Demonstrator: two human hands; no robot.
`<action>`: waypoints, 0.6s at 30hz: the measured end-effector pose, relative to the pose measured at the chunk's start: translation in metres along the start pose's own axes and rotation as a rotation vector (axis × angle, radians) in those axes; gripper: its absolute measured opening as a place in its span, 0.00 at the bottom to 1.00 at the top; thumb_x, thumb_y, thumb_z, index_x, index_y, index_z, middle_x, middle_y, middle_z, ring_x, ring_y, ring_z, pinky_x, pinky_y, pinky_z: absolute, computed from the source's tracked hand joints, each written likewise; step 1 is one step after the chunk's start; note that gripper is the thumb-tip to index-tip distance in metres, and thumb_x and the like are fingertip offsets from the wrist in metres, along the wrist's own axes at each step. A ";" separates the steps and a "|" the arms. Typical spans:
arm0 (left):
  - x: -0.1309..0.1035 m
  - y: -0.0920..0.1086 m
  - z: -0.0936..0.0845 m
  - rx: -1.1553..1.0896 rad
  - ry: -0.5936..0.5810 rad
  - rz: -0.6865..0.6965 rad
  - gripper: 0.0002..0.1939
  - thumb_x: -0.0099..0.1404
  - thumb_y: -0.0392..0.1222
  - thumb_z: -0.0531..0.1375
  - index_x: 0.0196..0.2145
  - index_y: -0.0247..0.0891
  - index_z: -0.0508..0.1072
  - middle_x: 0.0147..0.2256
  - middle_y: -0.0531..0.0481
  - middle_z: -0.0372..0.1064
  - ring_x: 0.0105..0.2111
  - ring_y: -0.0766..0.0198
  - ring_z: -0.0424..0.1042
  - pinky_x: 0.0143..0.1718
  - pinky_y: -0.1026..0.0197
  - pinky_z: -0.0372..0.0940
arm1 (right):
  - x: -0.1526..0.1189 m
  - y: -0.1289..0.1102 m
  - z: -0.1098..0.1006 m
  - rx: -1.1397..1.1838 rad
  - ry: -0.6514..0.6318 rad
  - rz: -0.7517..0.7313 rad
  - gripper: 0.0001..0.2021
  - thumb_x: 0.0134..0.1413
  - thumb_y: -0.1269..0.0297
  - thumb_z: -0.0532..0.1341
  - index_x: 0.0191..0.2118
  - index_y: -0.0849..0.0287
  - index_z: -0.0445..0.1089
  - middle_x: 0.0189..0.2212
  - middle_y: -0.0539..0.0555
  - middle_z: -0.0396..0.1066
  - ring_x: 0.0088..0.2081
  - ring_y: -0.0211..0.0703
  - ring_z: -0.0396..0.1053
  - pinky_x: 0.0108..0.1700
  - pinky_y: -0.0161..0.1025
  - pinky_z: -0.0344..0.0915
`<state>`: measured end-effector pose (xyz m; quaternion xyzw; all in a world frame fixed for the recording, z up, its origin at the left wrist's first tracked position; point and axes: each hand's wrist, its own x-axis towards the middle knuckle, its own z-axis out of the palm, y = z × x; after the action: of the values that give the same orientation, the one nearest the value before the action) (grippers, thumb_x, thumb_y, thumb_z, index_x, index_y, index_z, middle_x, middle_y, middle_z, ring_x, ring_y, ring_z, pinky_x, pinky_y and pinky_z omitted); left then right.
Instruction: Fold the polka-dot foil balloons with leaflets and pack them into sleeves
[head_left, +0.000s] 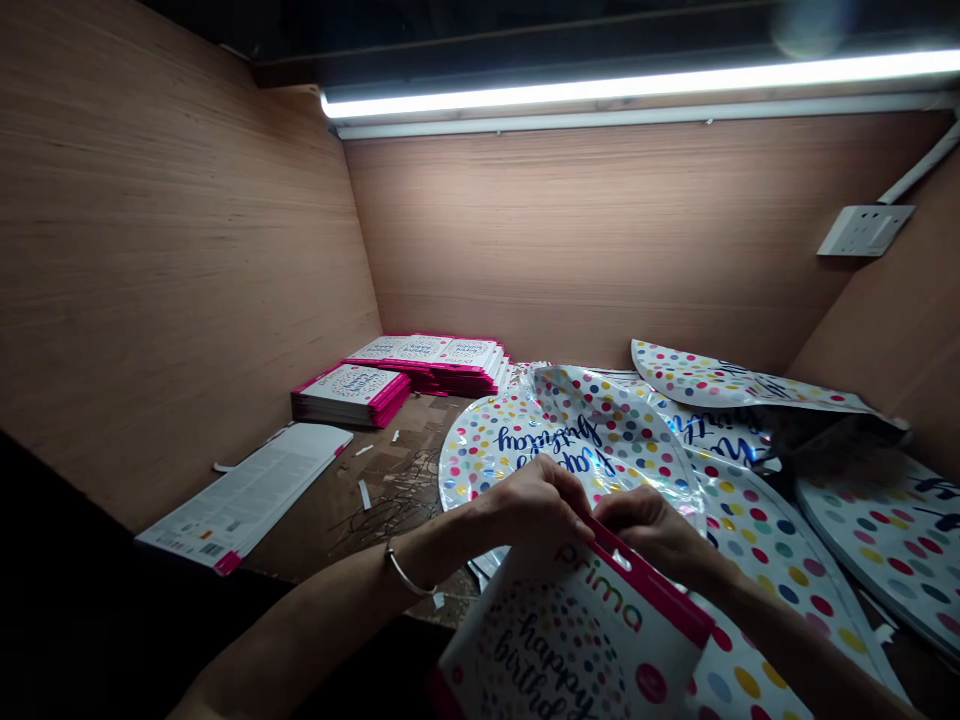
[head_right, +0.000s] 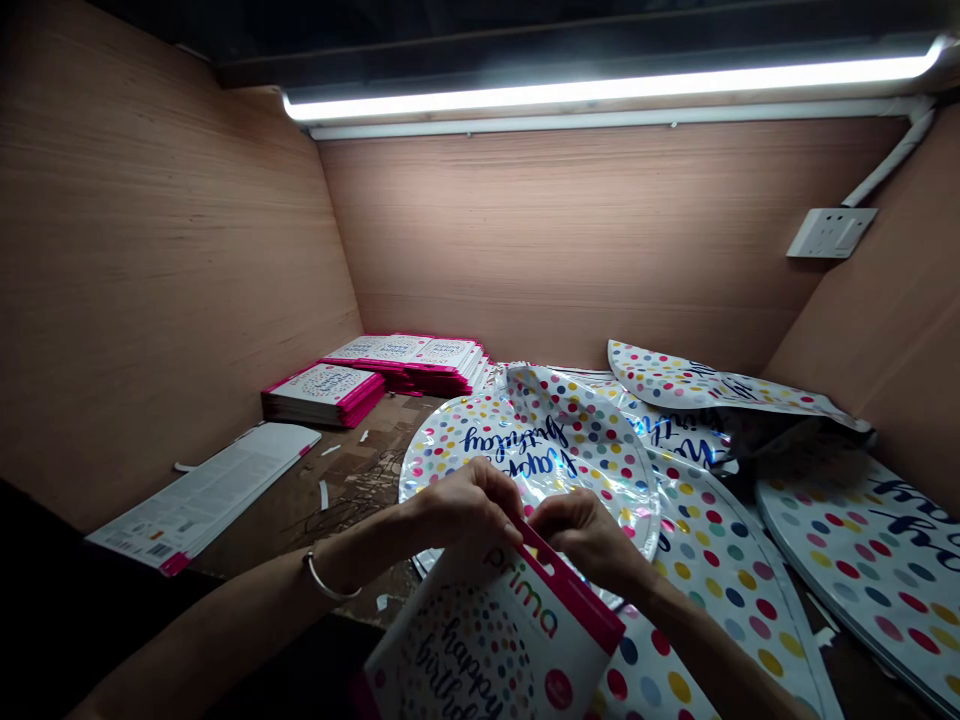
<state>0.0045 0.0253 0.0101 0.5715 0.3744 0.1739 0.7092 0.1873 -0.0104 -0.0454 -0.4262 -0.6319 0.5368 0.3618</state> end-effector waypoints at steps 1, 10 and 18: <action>-0.002 0.002 -0.002 -0.031 0.021 0.007 0.10 0.31 0.33 0.67 0.18 0.30 0.74 0.15 0.53 0.65 0.17 0.70 0.62 0.22 0.66 0.57 | 0.000 0.003 -0.003 -0.144 0.021 -0.017 0.06 0.42 0.65 0.62 0.21 0.60 0.73 0.19 0.50 0.68 0.22 0.37 0.63 0.27 0.36 0.61; 0.001 0.017 -0.037 0.067 0.399 0.121 0.03 0.45 0.32 0.62 0.20 0.30 0.70 0.15 0.55 0.61 0.16 0.71 0.61 0.22 0.65 0.60 | -0.022 0.002 0.001 0.268 0.075 0.215 0.23 0.48 0.44 0.58 0.34 0.63 0.72 0.15 0.50 0.62 0.15 0.33 0.55 0.16 0.31 0.53; -0.048 -0.011 -0.020 1.575 0.550 0.903 0.35 0.52 0.54 0.60 0.55 0.40 0.62 0.57 0.40 0.56 0.55 0.42 0.57 0.54 0.41 0.54 | 0.032 0.022 -0.003 0.457 0.313 0.313 0.15 0.35 0.54 0.69 0.22 0.58 0.66 0.11 0.45 0.56 0.13 0.32 0.53 0.16 0.33 0.57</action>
<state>-0.0437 0.0032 0.0149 0.9154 0.2817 0.2577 -0.1275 0.1818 0.0215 -0.0661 -0.5035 -0.3582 0.6419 0.4540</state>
